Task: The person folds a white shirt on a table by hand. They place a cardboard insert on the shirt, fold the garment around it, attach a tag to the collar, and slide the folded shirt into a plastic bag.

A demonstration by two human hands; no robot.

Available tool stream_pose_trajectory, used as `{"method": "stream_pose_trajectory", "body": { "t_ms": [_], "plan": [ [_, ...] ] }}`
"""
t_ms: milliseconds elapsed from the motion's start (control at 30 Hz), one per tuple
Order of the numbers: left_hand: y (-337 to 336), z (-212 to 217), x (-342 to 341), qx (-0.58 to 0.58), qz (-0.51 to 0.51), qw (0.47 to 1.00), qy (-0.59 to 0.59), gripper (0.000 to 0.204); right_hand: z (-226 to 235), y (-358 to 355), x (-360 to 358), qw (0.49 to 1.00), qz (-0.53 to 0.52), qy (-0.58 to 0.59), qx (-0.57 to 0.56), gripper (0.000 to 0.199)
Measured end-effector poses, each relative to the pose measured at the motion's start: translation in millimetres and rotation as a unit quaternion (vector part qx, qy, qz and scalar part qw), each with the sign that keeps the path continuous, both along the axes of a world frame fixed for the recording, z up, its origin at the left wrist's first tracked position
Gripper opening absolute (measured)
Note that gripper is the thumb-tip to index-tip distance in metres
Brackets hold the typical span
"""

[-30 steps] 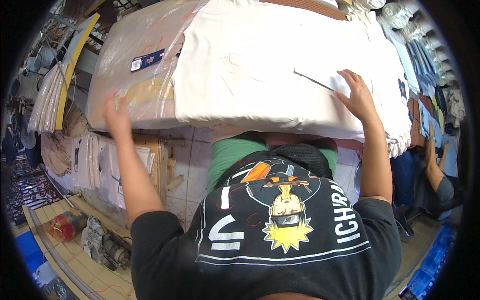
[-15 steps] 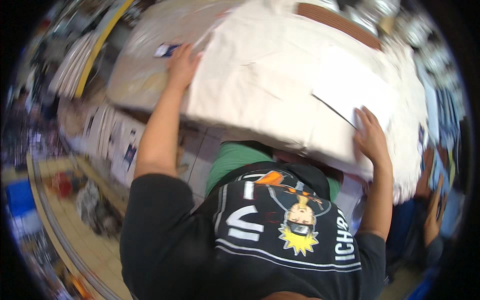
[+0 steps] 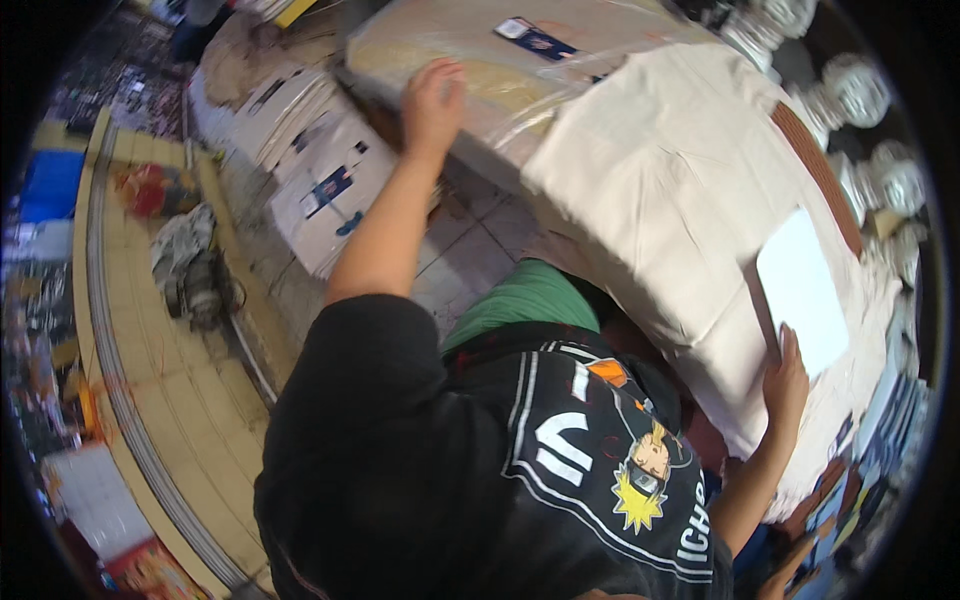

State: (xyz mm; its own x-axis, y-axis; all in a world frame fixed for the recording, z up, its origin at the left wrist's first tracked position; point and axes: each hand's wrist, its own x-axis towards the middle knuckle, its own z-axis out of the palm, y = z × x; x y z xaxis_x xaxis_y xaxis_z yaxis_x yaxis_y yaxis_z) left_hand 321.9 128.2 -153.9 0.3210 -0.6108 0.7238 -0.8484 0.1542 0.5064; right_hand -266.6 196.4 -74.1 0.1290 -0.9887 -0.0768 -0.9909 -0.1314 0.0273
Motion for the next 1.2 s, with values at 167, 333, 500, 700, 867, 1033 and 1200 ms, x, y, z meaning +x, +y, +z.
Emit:
{"method": "stream_pose_trajectory", "body": {
  "t_ms": [167,333,500,700,867,1033,1200],
  "plan": [
    [-0.5,17.0,3.1,0.008,-0.02,0.993,0.114,0.019,62.2,-27.4,8.6,0.985,-0.068,-0.016,-0.156,0.031],
    [-22.3,84.2,-73.7,0.021,-0.238,0.933,0.269,0.032,137.4,-42.6,41.4,0.862,0.028,-0.442,-0.248,0.034],
    [-26.9,90.3,-113.6,0.165,-0.317,0.865,0.353,0.045,84.2,-113.9,95.6,0.874,0.023,-0.483,-0.033,0.04],
    [-40.3,48.1,-115.9,0.233,-0.274,0.909,0.211,0.049,41.6,-187.9,132.8,0.926,0.015,-0.298,0.232,0.042],
    [-38.6,51.3,-131.8,0.221,-0.222,0.948,-0.057,0.046,20.0,-202.4,117.1,0.966,0.06,-0.251,-0.01,0.039],
    [-15.0,58.8,-123.0,0.315,-0.155,0.936,-0.029,0.045,39.8,-122.4,86.0,0.949,-0.185,-0.248,0.057,0.041],
    [-19.5,46.8,-124.0,0.359,-0.152,0.92,0.033,0.041,10.4,-73.1,96.0,0.852,-0.259,-0.423,0.17,0.037]
  ]
}}
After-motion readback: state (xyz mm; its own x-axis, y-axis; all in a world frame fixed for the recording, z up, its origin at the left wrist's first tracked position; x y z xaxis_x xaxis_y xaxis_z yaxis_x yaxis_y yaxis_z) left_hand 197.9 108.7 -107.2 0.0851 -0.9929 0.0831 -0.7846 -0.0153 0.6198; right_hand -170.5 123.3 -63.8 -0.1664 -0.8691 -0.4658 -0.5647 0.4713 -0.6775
